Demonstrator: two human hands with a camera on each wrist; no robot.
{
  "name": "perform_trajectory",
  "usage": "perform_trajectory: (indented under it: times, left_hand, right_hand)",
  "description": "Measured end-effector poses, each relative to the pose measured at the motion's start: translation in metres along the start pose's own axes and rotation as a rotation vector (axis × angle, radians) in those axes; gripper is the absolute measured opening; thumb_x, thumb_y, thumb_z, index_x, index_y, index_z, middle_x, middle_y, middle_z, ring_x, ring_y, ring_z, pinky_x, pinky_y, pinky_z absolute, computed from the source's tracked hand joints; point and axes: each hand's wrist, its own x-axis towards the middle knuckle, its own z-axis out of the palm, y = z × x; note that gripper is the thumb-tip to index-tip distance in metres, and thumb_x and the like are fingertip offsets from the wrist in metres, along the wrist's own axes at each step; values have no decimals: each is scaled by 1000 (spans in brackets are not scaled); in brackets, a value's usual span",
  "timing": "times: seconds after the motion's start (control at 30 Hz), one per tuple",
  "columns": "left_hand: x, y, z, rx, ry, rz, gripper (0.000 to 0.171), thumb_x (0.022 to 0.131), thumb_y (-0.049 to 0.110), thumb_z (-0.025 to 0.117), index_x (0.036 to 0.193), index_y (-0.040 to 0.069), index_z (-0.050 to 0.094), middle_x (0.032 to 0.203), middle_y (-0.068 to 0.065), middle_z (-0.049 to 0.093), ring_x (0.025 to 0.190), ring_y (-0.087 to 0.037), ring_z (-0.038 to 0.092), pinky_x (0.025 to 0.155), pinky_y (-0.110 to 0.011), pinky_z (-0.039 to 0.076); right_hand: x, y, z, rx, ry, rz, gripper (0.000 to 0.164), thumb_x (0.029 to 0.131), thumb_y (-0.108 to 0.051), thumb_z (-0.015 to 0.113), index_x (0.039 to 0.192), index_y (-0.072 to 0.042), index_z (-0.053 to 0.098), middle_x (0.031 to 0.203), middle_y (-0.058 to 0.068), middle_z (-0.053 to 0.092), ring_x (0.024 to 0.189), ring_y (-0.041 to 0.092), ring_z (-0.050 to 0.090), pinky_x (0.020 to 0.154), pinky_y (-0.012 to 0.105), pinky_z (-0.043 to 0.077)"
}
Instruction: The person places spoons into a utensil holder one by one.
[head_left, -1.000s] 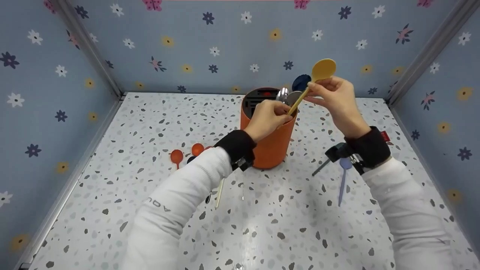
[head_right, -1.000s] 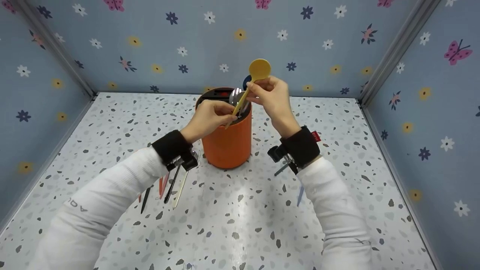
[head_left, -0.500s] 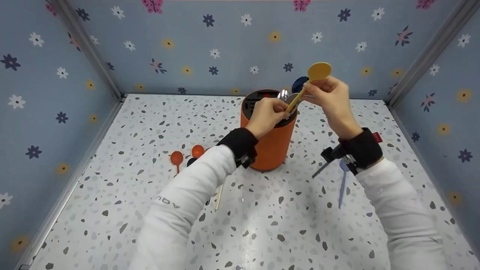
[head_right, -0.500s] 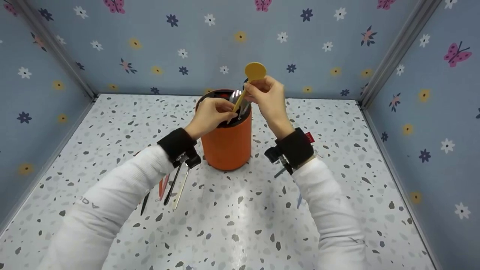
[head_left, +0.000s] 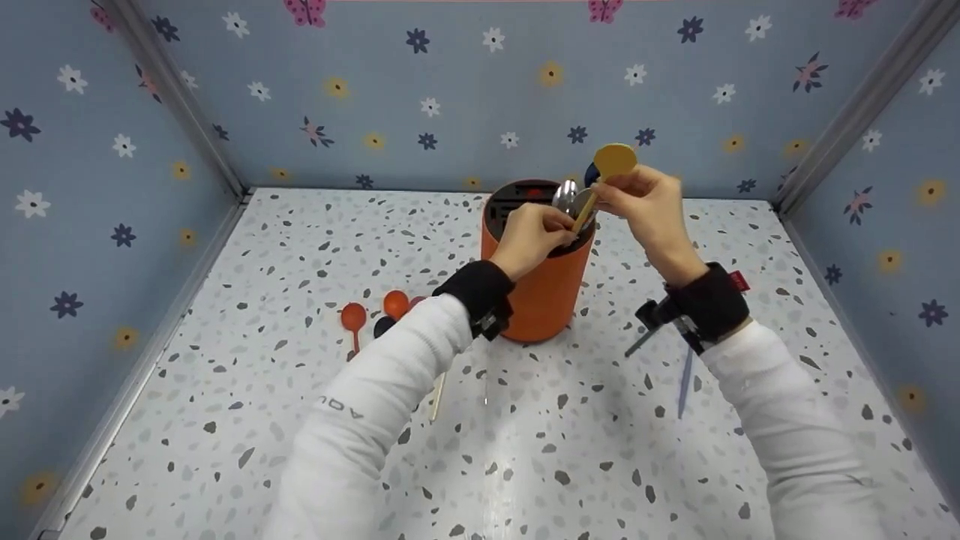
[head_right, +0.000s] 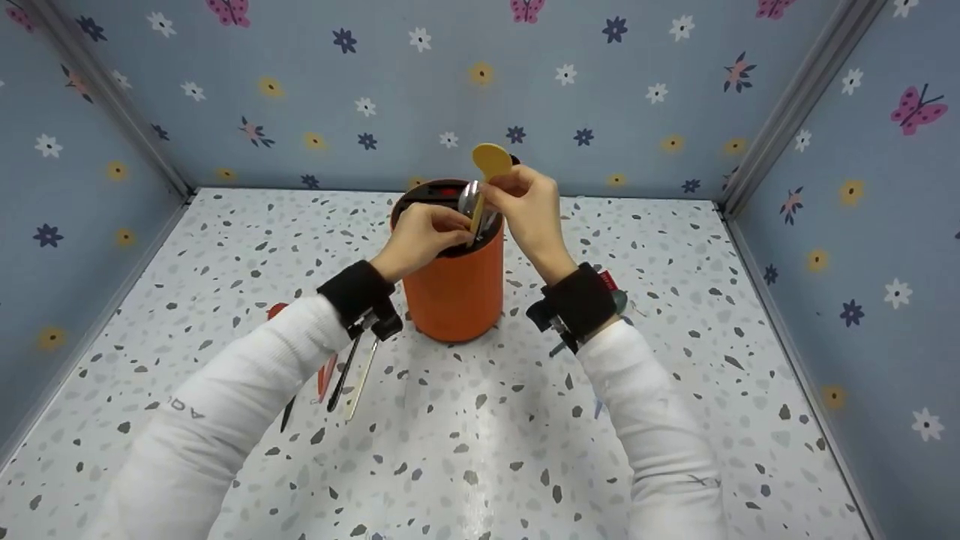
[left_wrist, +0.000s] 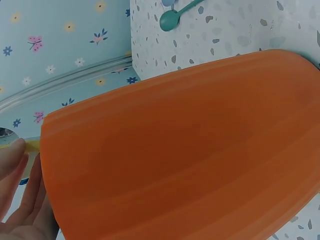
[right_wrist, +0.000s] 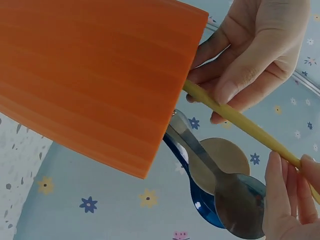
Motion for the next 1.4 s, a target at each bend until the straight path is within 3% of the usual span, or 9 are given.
perform_trajectory:
  times: [0.23,0.4,0.53,0.7,0.83,1.13,1.4]
  left_hand:
    - [-7,-4,-5,-13,27,10,18,82,9,62,98,1,66,97,-10,66,88,-16,60,72,-19,49]
    - [-16,-9,-14,-17,77,-6,18,82,10,63,98,1,66,96,-10,65,87,-16,60,74,-19,48]
    - [-27,-13,-19,-45,113,22,17,81,9,63,95,0,67,93,-10,66,82,-17,59,70,-20,48]
    - [-39,-14,-19,-100,123,63,16,81,8,63,93,-1,67,90,-9,66,77,-16,59,67,-20,49]
    - [-48,-13,-16,-136,86,83,16,81,9,63,93,-1,66,88,-9,66,76,-14,59,66,-19,49]
    - [-60,-16,-3,-123,29,131,15,81,12,64,91,1,67,87,-7,66,73,-13,58,64,-18,48]
    - [-65,-31,4,-145,-4,111,17,82,11,63,92,-1,67,86,-9,66,70,-15,59,63,-20,51]
  right_hand:
    - [-7,20,-8,-138,-21,47,26,79,-7,66,94,13,61,75,0,66,69,12,64,69,23,53]
    - [-16,37,-23,-259,-69,105,29,81,-12,65,99,11,61,80,-2,65,73,12,63,70,21,53]
    - [-24,48,-37,-300,-86,170,31,82,-14,63,101,11,59,80,-2,64,72,10,62,70,20,52]
    - [-32,60,-52,-294,-98,220,33,84,-13,61,104,12,57,82,-1,63,73,9,61,72,21,52]
    - [-35,69,-63,-281,-100,251,33,85,-11,59,106,14,54,83,-2,63,75,10,61,73,22,52]
    - [-44,90,-86,-242,-109,330,35,87,-8,55,110,17,49,80,-9,63,77,11,63,73,23,53]
    - [-53,106,-101,-216,-111,398,34,88,-6,51,113,17,46,81,-8,62,78,10,61,74,24,52]
